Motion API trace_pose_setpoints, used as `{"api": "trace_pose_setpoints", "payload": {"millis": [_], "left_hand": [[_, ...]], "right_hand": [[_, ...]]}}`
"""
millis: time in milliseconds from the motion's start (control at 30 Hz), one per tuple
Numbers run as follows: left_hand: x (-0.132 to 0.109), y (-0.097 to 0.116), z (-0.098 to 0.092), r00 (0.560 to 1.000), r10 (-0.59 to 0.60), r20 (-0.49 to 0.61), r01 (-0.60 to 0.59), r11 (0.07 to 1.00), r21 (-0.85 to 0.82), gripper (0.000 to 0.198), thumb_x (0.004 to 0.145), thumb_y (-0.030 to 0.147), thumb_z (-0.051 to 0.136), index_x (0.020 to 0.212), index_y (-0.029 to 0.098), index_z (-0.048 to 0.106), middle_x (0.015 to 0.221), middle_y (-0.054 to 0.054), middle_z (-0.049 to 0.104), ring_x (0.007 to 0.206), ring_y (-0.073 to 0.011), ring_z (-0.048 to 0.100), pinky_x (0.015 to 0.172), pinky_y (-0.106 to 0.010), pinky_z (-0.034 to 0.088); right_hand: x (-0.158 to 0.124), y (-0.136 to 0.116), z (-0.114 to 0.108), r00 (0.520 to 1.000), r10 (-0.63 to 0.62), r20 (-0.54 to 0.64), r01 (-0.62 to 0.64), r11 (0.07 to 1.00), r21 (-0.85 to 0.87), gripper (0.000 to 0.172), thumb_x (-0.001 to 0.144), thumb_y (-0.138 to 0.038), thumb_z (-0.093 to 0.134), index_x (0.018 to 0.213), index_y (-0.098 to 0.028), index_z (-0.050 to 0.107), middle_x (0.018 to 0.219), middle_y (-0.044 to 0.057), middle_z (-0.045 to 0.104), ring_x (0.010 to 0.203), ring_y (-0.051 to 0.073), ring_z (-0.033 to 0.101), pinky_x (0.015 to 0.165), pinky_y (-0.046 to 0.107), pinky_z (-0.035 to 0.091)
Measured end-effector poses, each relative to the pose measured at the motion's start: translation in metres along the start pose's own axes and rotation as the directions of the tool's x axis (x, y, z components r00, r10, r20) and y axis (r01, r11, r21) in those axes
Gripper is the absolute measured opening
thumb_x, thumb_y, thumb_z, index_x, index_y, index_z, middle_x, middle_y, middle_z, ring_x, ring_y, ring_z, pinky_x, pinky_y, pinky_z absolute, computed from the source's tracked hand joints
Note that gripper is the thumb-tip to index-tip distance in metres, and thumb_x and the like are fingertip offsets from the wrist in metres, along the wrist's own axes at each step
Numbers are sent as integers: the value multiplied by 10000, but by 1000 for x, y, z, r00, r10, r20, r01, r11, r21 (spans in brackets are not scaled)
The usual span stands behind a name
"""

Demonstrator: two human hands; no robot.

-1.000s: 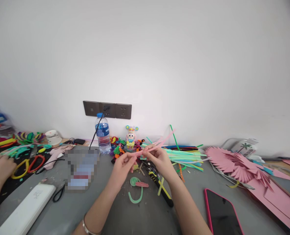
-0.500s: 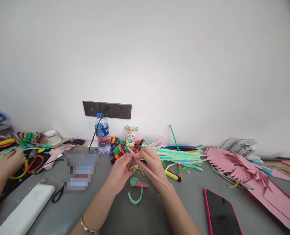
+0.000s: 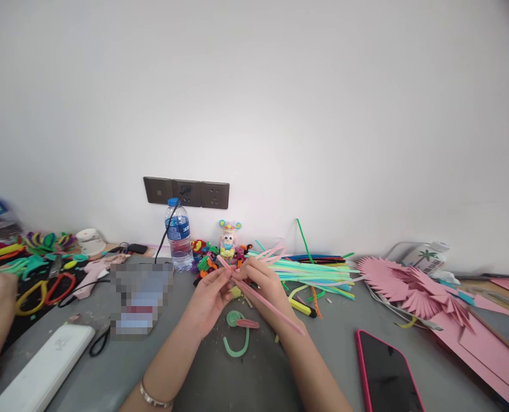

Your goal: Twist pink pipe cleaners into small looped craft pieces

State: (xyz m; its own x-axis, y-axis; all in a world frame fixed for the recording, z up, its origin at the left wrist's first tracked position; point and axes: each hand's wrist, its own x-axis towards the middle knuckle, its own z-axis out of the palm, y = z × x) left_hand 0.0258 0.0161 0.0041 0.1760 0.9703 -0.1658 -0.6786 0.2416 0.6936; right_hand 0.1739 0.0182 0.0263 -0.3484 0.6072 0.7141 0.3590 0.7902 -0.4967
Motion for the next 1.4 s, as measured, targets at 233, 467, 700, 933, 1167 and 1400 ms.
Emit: {"api": "trace_pose_setpoints", "payload": {"millis": [233, 467, 700, 933, 1167, 1400], "left_hand": [[2, 4, 0, 992, 100, -71, -96, 994, 58, 376, 536, 252, 883, 858, 98, 765, 590, 16, 582, 501, -34, 400, 437, -155, 318], [1, 5, 1, 991, 122, -48, -116, 986, 116, 304, 547, 258, 877, 776, 97, 762, 661, -28, 645, 503, -34, 369, 457, -175, 312], [-6, 8, 5, 996, 84, 42, -89, 986, 138, 259, 578, 304, 865, 709, 141, 712, 579, 36, 514, 526, -54, 375, 446, -160, 320], [-7, 11, 3, 994, 23, 107, -50, 966, 254, 256, 661, 350, 813, 765, 135, 720, 717, -10, 562, 576, -65, 385, 466, -172, 299], [-10, 17, 2, 975, -85, 204, -20, 885, 466, 286, 685, 393, 782, 736, 118, 721, 700, -21, 552, 602, -86, 407, 504, -200, 285], [-18, 20, 7, 869, -288, 403, -62, 743, 666, 240, 773, 367, 698, 722, 134, 727, 621, 3, 571, 503, -69, 372, 483, -216, 263]], "right_hand": [[2, 4, -3, 999, -10, 46, 9, 1000, 26, 174, 934, -237, 513, 954, -216, 685, 895, 78, 643, 795, 191, 618, 699, 312, 498], [6, 3, -9, 994, 89, 56, -97, 981, 166, 154, 922, -271, 541, 876, -214, 677, 821, 70, 675, 786, 215, 616, 706, 347, 492], [5, 2, -13, 984, 155, 85, -171, 954, 246, 144, 917, -262, 553, 855, -205, 670, 837, 62, 674, 783, 199, 622, 711, 330, 484], [4, 4, -16, 975, 199, 98, -216, 949, 231, 154, 904, -292, 570, 829, -200, 669, 819, 57, 667, 763, 202, 617, 711, 327, 483], [3, 3, -27, 938, 268, 222, -338, 850, 404, 150, 834, -337, 667, 801, -194, 694, 816, 51, 676, 770, 204, 624, 698, 322, 510], [-2, 7, -37, 901, 291, 321, -429, 701, 570, 126, 776, -326, 732, 776, -200, 716, 814, 34, 650, 757, 176, 612, 679, 298, 507]]}}
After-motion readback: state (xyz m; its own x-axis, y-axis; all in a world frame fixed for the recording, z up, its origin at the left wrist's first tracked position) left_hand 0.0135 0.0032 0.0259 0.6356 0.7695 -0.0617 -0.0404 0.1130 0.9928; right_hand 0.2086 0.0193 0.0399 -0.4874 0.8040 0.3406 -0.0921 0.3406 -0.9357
